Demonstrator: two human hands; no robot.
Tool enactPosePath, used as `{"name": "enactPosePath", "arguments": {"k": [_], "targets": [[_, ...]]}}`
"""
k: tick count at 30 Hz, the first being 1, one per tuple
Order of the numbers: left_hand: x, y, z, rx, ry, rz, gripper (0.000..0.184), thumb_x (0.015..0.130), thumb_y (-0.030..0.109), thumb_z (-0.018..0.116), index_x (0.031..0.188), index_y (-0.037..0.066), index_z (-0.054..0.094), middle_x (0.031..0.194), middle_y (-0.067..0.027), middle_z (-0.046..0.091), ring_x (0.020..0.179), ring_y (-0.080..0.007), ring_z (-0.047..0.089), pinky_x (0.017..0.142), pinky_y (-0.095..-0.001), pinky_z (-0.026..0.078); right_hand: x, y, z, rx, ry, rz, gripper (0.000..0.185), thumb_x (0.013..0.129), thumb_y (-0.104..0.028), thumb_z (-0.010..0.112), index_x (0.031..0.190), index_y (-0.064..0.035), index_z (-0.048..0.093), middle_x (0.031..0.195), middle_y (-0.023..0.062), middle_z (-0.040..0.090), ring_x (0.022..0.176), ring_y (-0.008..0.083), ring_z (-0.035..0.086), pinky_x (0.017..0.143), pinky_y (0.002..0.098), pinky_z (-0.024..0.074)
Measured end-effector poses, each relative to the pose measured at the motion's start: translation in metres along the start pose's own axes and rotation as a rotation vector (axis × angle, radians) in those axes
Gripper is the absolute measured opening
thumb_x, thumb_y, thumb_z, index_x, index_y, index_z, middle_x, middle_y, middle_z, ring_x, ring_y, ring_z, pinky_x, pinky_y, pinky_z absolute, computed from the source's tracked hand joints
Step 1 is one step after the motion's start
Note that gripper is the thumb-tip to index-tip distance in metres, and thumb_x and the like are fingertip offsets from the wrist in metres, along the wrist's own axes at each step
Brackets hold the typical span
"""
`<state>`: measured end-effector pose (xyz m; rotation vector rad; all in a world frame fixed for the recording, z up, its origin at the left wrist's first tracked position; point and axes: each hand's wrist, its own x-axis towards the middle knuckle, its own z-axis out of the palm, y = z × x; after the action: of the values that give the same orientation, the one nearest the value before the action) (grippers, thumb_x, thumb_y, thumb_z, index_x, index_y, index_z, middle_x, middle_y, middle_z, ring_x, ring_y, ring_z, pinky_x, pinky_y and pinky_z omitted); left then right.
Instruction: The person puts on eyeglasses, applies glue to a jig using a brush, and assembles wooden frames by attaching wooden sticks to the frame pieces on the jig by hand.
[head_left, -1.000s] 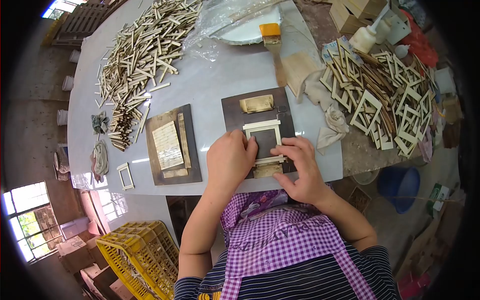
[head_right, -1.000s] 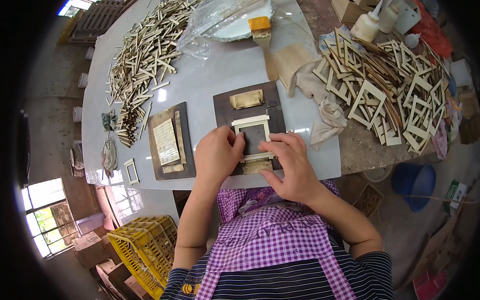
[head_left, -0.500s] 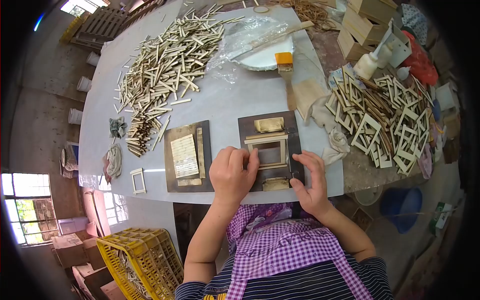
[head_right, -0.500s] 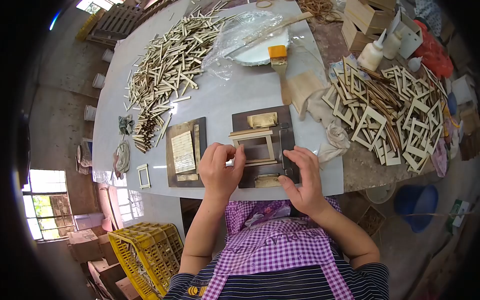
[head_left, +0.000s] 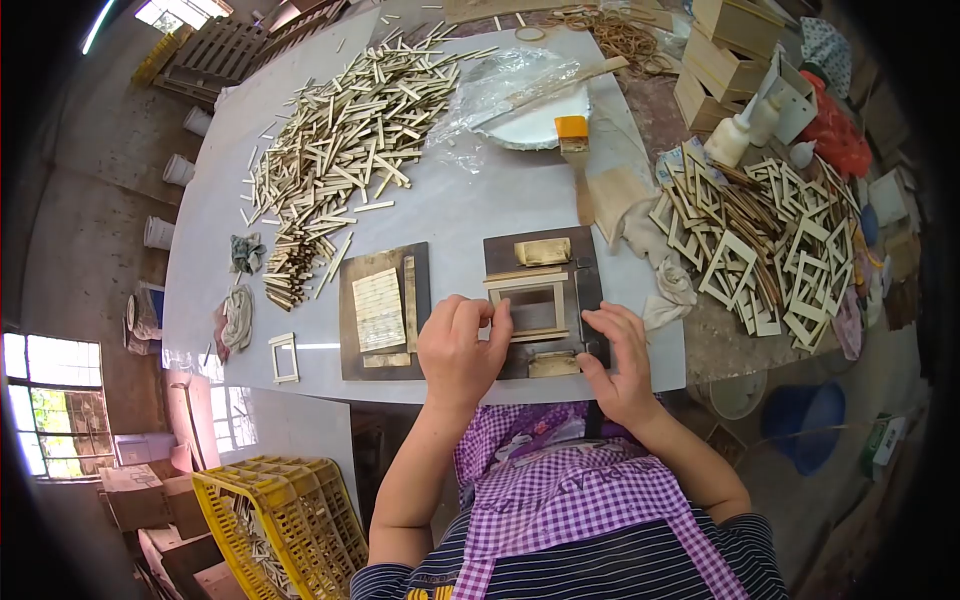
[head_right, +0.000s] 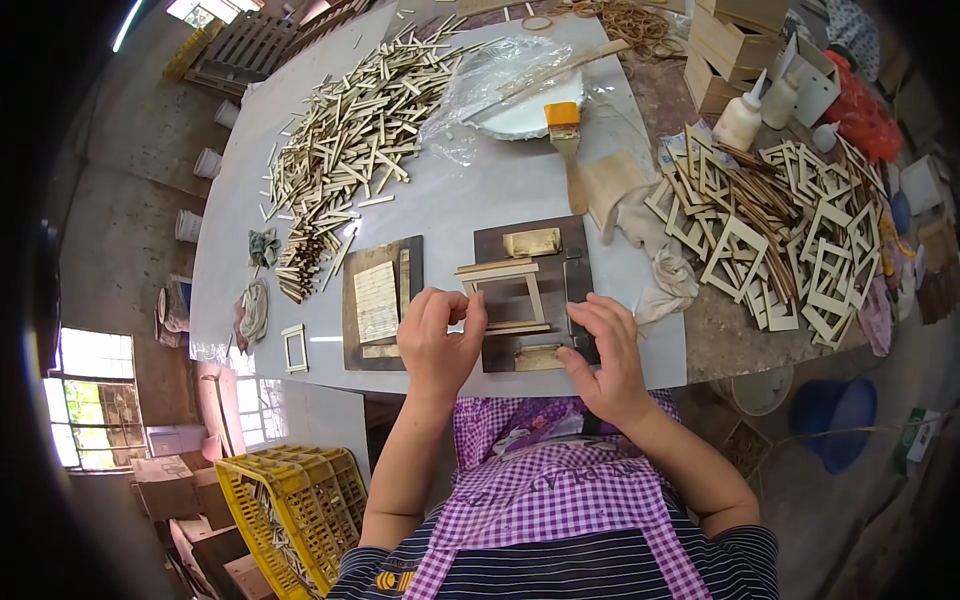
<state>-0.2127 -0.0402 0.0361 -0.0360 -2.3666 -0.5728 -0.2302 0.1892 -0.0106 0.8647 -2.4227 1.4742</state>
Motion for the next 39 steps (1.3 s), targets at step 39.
{"name": "enactPosePath", "arguments": {"k": [39], "targets": [[-0.086,-0.327,-0.267,0.2,-0.423,-0.817,0.033,0.089,0.03,0.074,0.08,-0.001,0.068,0.069,-0.0093,0.066,0.063,-0.0192,0.061,0.061,-0.0359,0.05,-0.005,0.007,0.009,-0.131,-0.104,0.085,0.039,0.099,-0.008,0.058,0.136,0.0001,0.057,0.14,0.015,0.058,0.141,0.0353,0.043,0.118,0.0456,0.032]]}}
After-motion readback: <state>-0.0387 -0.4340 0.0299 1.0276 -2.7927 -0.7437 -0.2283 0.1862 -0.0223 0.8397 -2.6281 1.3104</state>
